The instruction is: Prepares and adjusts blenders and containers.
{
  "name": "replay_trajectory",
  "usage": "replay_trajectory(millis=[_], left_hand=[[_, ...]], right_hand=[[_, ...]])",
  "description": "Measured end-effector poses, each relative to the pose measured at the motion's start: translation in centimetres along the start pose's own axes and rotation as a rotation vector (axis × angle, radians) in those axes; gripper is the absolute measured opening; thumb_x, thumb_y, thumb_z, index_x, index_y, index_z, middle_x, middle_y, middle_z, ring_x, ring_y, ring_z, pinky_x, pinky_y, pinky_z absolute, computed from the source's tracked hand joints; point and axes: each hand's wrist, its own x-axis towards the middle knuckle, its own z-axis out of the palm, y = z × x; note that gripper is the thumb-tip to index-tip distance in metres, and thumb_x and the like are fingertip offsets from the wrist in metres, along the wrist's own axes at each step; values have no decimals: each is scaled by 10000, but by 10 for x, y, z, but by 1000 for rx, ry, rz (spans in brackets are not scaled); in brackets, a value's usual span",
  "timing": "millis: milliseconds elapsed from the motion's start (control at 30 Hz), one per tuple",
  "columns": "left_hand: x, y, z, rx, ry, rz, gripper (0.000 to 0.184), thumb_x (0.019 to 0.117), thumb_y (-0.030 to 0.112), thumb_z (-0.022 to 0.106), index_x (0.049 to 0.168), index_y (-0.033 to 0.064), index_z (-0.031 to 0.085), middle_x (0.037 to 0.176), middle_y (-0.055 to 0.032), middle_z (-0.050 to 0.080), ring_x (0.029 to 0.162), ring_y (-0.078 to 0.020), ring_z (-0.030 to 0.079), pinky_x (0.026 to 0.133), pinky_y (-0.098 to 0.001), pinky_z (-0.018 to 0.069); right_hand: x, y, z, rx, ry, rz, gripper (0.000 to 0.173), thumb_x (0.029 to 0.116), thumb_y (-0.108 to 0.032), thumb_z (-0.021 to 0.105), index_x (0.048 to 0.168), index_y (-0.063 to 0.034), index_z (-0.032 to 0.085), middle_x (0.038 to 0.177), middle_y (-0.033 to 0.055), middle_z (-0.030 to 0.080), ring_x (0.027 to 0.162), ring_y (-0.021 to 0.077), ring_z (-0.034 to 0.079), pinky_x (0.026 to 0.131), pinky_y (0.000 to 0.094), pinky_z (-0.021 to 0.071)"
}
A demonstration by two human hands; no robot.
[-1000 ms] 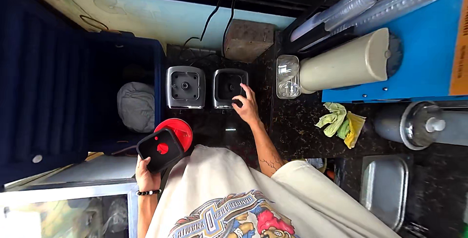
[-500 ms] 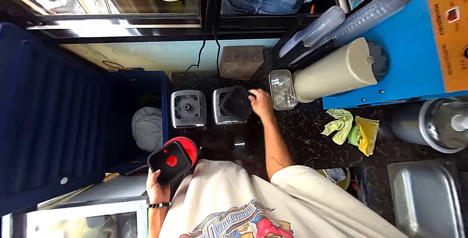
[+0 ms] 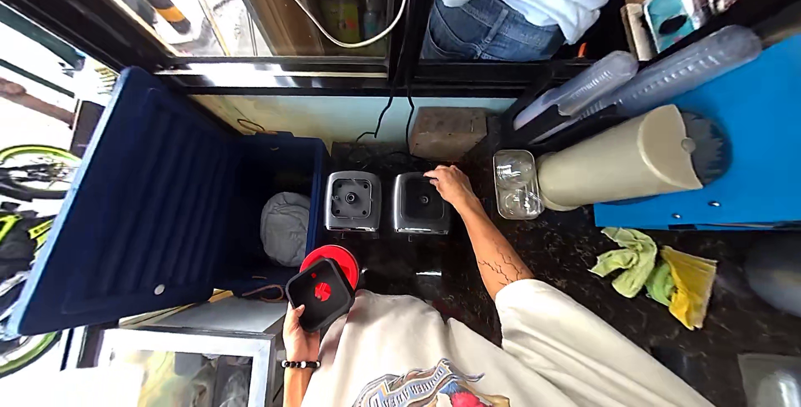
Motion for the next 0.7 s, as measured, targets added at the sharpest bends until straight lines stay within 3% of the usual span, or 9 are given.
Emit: replay_trajectory(millis=[167, 233, 300, 367, 467, 533, 600, 700], left_hand=[[-2, -5, -3, -53, 51, -5, 324, 1039, 149, 367, 1328, 132, 513, 1076, -84, 715, 928, -189, 725, 743, -384, 623], [4, -6, 2, -62, 55, -6, 329, 1041, 152, 376, 1343, 127, 505, 1083, -89, 710, 930, -193, 722, 738, -388, 621], [7, -5, 5, -60, 51, -9, 336, 1038, 150, 373, 1344, 120, 508, 1089, -104, 709, 933, -200, 720, 734, -390, 619], [8, -5, 11, -63, 47, -16, 331, 1040, 150, 373, 1335, 116, 518, 1080, -112, 711, 925, -207, 722, 727, -393, 619], [10, -5, 17, -34, 30, -34, 356, 1040, 153, 378, 1372, 131, 504, 1110, -105, 707, 940, -198, 718, 736, -382, 616], [16, -3, 21, -25, -4, -27, 389, 1032, 158, 375, 1403, 136, 489, 1143, -106, 704, 964, -197, 715, 757, -386, 616], [17, -5, 22, -29, -11, -28, 398, 1031, 152, 375, 1413, 129, 484, 1149, -117, 701, 969, -207, 714, 764, -397, 616], [19, -1, 24, -23, -3, -21, 400, 1025, 143, 380, 1410, 127, 484, 1135, -121, 706, 949, -213, 723, 740, -397, 622]], right_hand=[[-10, 2, 0, -68, 30, -43, 235, 961, -90, 676, 1155, -179, 775, 1148, 150, 708, 1092, 416, 644, 886, 619, 533], [-5, -5, -7, -105, -17, 25, 277, 978, -181, 655, 1241, -166, 739, 1247, 175, 673, 1192, 426, 602, 951, 632, 502], [-4, -15, -4, -96, -19, 18, 444, 1010, -365, 618, 1403, -159, 630, 1441, 159, 576, 1352, 397, 503, 1078, 623, 408], [-10, -22, 14, -94, -5, -81, 675, 979, -611, 542, 1530, -225, 492, 1604, 109, 428, 1509, 355, 335, 1196, 649, 251], [-28, -21, 48, -180, 4, -163, 1127, 747, -930, 493, 1632, -261, 296, 1702, 71, 244, 1584, 368, 105, 1183, 767, -7], [-26, -13, 57, -204, 76, -164, 1308, 669, -1008, 434, 1638, -146, 265, 1697, 81, 256, 1584, 325, 144, 1206, 730, -12], [-28, -9, 60, -213, 102, -154, 1361, 665, -1007, 433, 1621, -53, 265, 1686, 139, 261, 1579, 317, 175, 1222, 699, 4], [-29, -11, 61, -245, 109, -135, 1339, 686, -994, 422, 1619, -46, 265, 1678, 180, 259, 1575, 343, 179, 1230, 688, 15]])
